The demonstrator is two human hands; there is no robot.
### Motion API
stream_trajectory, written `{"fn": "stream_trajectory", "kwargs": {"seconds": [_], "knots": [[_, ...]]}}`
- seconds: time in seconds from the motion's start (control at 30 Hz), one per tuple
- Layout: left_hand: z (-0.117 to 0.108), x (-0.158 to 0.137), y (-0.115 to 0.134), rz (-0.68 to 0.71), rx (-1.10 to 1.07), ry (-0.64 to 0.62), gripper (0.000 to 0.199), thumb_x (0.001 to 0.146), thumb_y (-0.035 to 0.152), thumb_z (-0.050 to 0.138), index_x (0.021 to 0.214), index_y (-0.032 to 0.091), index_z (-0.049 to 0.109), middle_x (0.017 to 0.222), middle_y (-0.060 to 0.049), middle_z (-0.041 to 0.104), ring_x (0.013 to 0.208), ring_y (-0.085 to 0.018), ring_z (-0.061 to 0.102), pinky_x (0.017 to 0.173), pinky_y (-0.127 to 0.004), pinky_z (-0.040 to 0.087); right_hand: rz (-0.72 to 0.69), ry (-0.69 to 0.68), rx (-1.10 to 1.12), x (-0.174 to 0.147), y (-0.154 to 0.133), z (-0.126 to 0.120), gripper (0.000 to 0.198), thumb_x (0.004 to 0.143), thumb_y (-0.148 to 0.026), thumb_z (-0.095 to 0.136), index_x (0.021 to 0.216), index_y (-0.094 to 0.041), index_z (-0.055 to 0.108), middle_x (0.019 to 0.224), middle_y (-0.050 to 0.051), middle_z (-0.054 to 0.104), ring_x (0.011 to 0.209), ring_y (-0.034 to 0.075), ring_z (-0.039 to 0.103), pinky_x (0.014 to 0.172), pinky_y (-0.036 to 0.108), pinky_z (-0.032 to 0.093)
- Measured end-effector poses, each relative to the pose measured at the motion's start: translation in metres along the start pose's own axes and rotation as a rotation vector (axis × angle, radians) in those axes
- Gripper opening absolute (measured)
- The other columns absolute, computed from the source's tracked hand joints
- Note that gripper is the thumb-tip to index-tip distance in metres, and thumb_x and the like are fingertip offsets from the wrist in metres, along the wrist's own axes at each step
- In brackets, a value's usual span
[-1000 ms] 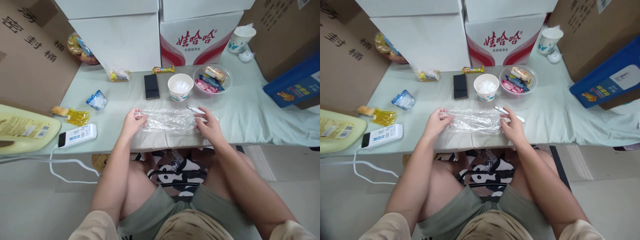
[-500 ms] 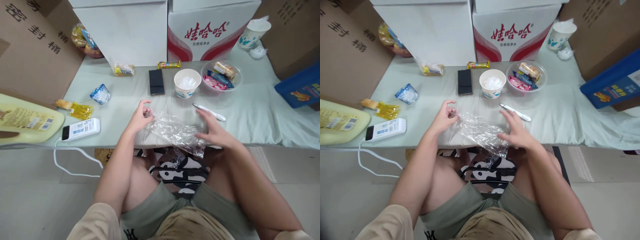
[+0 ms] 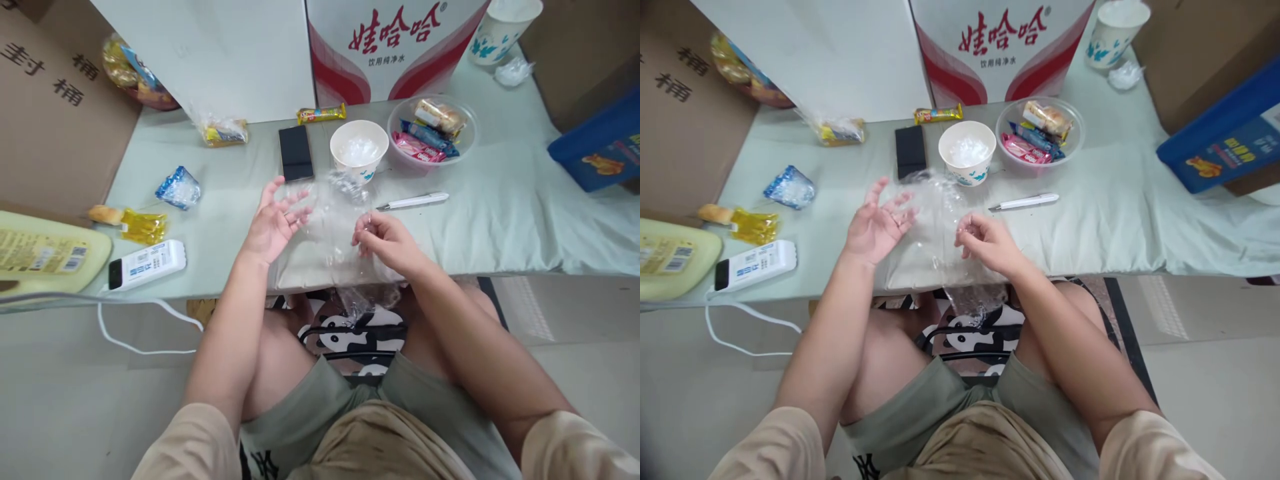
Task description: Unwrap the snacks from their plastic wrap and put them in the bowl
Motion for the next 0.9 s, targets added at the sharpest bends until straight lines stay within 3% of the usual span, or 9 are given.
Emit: {"fn": "stream_trajectory", "kwargs": {"seconds": [0.1,0.2,0.3,0.47,0.57,0.7,0.8,0.9], "knots": [[0.026,0.000,-0.023,-0.167,0.064,-0.158,0.070,0.061,0.060,0.089,0.113,0.019,0.066,0.115,-0.013,0.072,0.102,-0.026,0.071,0.081,-0.034,0.058,0.096,0.118,0.213,0.003,0.012,-0.004,0.032,0.081,-0.046,0.071,0.090,-0.023,0.050,0.077,-0.001,0.068,0.060,0.011,0.063,0.057,0.026,0.050],[0.037,0.002,-0.035,-0.209,0.216,-0.130,0.039,0.073,0.042,0.085,0.097,0.017,0.068,0.100,-0.008,0.076,0.081,-0.018,0.072,0.071,-0.029,0.055,0.110,0.056,0.345,0.006,0.014,0.006,0.042,0.072,-0.045,0.081,0.096,-0.025,0.052,0.086,0.000,0.071,0.076,0.016,0.069,0.069,0.031,0.057],[0.034,0.006,-0.033,-0.172,0.337,-0.045,0.022,0.088,0.034,0.070,0.104,0.020,0.065,0.085,-0.003,0.075,0.064,-0.013,0.068,0.062,-0.026,0.050,0.074,0.039,0.335,0.006,0.012,0.007,0.038,0.073,-0.040,0.080,0.092,-0.024,0.051,0.093,0.001,0.071,0.081,0.016,0.071,0.075,0.032,0.058],[0.025,0.003,-0.040,-0.278,0.511,-0.052,0.025,0.092,0.036,0.066,0.111,0.021,0.061,0.051,0.005,0.059,0.039,-0.012,0.051,0.042,-0.022,0.035,0.173,0.081,0.138,0.002,0.025,-0.003,0.027,0.086,-0.039,0.067,0.097,-0.025,0.048,0.074,-0.001,0.068,0.062,0.015,0.068,0.058,0.028,0.054],[0.024,-0.002,-0.031,-0.235,0.359,-0.054,0.037,0.084,0.035,0.073,0.116,0.023,0.059,0.057,0.004,0.063,0.040,-0.011,0.053,0.042,-0.022,0.036,0.139,0.095,0.173,0.000,0.021,-0.007,0.030,0.089,-0.040,0.064,0.114,-0.027,0.051,0.072,-0.002,0.066,0.060,0.014,0.067,0.059,0.028,0.055],[0.020,-0.006,-0.016,-0.157,0.118,-0.002,0.034,0.075,0.027,0.074,0.107,0.024,0.062,0.066,0.003,0.067,0.052,-0.012,0.061,0.047,-0.021,0.043,-0.004,0.041,0.357,-0.003,0.004,-0.004,0.051,0.084,-0.039,0.070,0.131,-0.033,0.051,0.090,-0.002,0.069,0.068,0.012,0.067,0.069,0.030,0.059],[0.015,-0.004,-0.018,-0.178,0.102,0.055,0.022,0.072,0.020,0.071,0.093,0.020,0.068,0.074,0.001,0.071,0.061,-0.011,0.064,0.053,-0.021,0.047,-0.041,0.008,0.331,-0.002,0.002,0.000,0.049,0.078,-0.033,0.075,0.124,-0.030,0.059,0.098,-0.001,0.069,0.072,0.011,0.064,0.073,0.030,0.059],[0.014,0.001,-0.024,-0.200,0.179,0.036,0.013,0.070,0.017,0.069,0.083,0.017,0.072,0.076,-0.003,0.073,0.055,-0.010,0.058,0.053,-0.024,0.045,0.003,0.123,0.229,0.004,0.014,-0.010,0.028,0.076,-0.031,0.072,0.103,-0.024,0.069,0.109,0.004,0.067,0.073,0.011,0.062,0.072,0.031,0.057]]}}
Point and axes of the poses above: each hand's wrist, its own x-axis towards the middle knuckle, its own z-axis out of the palm, y = z × x, the point moved 9 cm from there along x, towards the middle knuckle
